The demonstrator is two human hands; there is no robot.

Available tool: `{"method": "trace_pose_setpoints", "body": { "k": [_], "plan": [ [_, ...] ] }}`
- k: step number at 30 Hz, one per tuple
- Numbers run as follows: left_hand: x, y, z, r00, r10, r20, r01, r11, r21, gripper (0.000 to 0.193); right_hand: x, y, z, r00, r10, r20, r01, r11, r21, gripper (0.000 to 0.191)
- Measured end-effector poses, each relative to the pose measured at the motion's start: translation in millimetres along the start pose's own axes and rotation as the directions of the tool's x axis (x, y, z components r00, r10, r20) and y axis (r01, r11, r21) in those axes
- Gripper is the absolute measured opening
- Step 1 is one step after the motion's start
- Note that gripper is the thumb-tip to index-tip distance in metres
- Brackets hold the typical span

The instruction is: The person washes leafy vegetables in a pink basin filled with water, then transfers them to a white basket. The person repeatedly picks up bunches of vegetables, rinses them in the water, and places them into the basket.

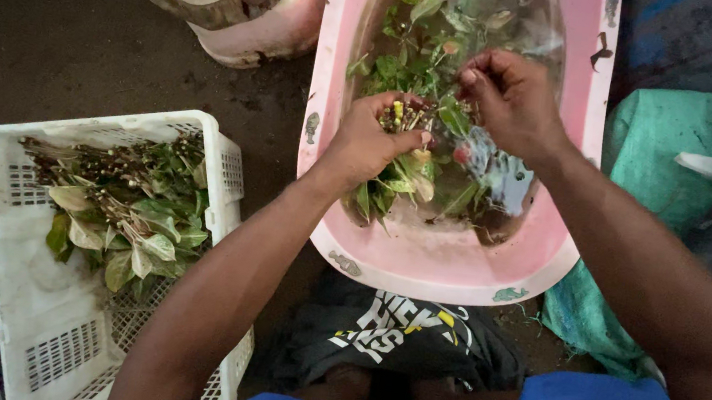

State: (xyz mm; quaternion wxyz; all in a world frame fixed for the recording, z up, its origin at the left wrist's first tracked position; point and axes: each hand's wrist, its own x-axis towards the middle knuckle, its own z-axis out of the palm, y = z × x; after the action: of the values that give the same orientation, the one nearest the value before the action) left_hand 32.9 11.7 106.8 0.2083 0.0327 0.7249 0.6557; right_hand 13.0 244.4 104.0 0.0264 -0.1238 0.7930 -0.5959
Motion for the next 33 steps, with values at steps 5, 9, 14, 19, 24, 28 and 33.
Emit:
{"method": "trace_pose_setpoints", "body": {
  "k": [5, 9, 14, 19, 24, 28, 33],
  "plan": [
    [6, -9, -1, 0.993, 0.114, 0.017, -0.110, 0.984, -0.143, 0.038, -2, -11, 1, 0.962, 0.169, 0.213, -0.178, 0.984, 0.021, 0.016],
    [8, -7, -1, 0.997, 0.030, 0.065, -0.016, 0.981, -0.194, 0.034, 1, -14, 1, 0.967, 0.220, 0.128, -0.236, 0.963, 0.127, 0.008],
    [0, -1, -11, 0.997, 0.066, 0.033, -0.062, 0.991, -0.119, 0.032, 8, 6, -17, 0.937, 0.327, 0.119, -0.221, 0.824, -0.521, 0.014],
    [-2, -2, -18, 0.992, 0.124, -0.019, -0.125, 0.990, -0.060, 0.038, -12, 58, -7, 0.792, 0.575, 0.204, -0.136, 0.493, -0.860, 0.026],
    [-3, -6, -19, 0.961, 0.274, 0.017, -0.273, 0.944, 0.184, 0.030, -13, 96, -14, 0.934, 0.342, 0.106, -0.275, 0.874, -0.400, 0.022],
    [-6, -7, -18, 0.962, 0.271, -0.032, -0.256, 0.937, 0.237, 0.029, -2, 81, -23, 0.770, 0.612, 0.179, -0.635, 0.762, 0.126, 0.013],
    [-10, -2, -16, 0.899, 0.438, 0.015, -0.418, 0.846, 0.330, 0.029, 0, 37, -15, 0.785, 0.578, 0.223, -0.616, 0.690, 0.379, 0.014]
  ]
}}
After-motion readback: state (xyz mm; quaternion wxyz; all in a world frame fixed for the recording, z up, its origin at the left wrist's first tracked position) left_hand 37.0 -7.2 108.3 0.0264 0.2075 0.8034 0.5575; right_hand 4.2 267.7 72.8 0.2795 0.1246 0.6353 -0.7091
